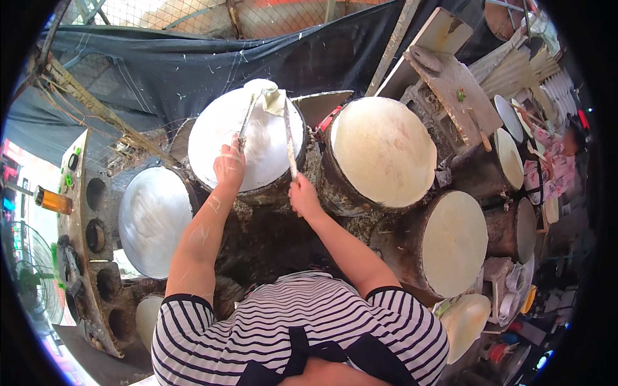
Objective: The person ladles batter from a large metal bowl onto several round heated surfaces, spreads it into thin circles using a wooden spreader, and removes the cooked crepes to a stack. The process repeats continuously across multiple cooking stations.
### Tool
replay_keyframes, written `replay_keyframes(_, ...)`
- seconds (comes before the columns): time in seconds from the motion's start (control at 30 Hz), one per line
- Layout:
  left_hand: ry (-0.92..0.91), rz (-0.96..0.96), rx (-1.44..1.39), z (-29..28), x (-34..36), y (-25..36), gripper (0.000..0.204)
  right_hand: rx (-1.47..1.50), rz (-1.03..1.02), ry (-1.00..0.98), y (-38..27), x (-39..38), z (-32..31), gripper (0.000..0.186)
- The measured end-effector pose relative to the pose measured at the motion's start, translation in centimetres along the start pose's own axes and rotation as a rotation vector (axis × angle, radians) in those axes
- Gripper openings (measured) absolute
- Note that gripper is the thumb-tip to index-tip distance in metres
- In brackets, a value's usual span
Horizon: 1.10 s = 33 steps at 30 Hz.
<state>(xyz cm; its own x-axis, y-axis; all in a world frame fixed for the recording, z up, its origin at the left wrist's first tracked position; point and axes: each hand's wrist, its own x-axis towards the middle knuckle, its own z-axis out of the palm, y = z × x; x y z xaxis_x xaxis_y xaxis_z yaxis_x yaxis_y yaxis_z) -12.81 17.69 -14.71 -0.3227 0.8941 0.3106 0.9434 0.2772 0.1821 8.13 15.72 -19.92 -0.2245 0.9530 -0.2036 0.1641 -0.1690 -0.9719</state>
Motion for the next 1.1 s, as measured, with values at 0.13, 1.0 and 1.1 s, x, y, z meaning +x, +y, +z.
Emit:
replay_keyframes(0.13, -0.020, -0.120, -0.066, 0.5, -0.4, -1.3, 0.051, -0.264, -0.182, 0.072, 1.4, 3.2, 0.2, 0.019)
replay_keyframes(1.0, 0.015, -0.654, -1.256, -5.6, -3.2, 0.8, 0.017, -0.543, -0.251, -0.025, -2.7, 9.4, 4.2, 0.030)
replay_keyframes(1.1, 0.008, -0.706, -1.343, -6.5, -4.5, 0.5, 0.016, -0.567, -0.321, -0.026, -4.1, 8.8, 3.5, 0.035)
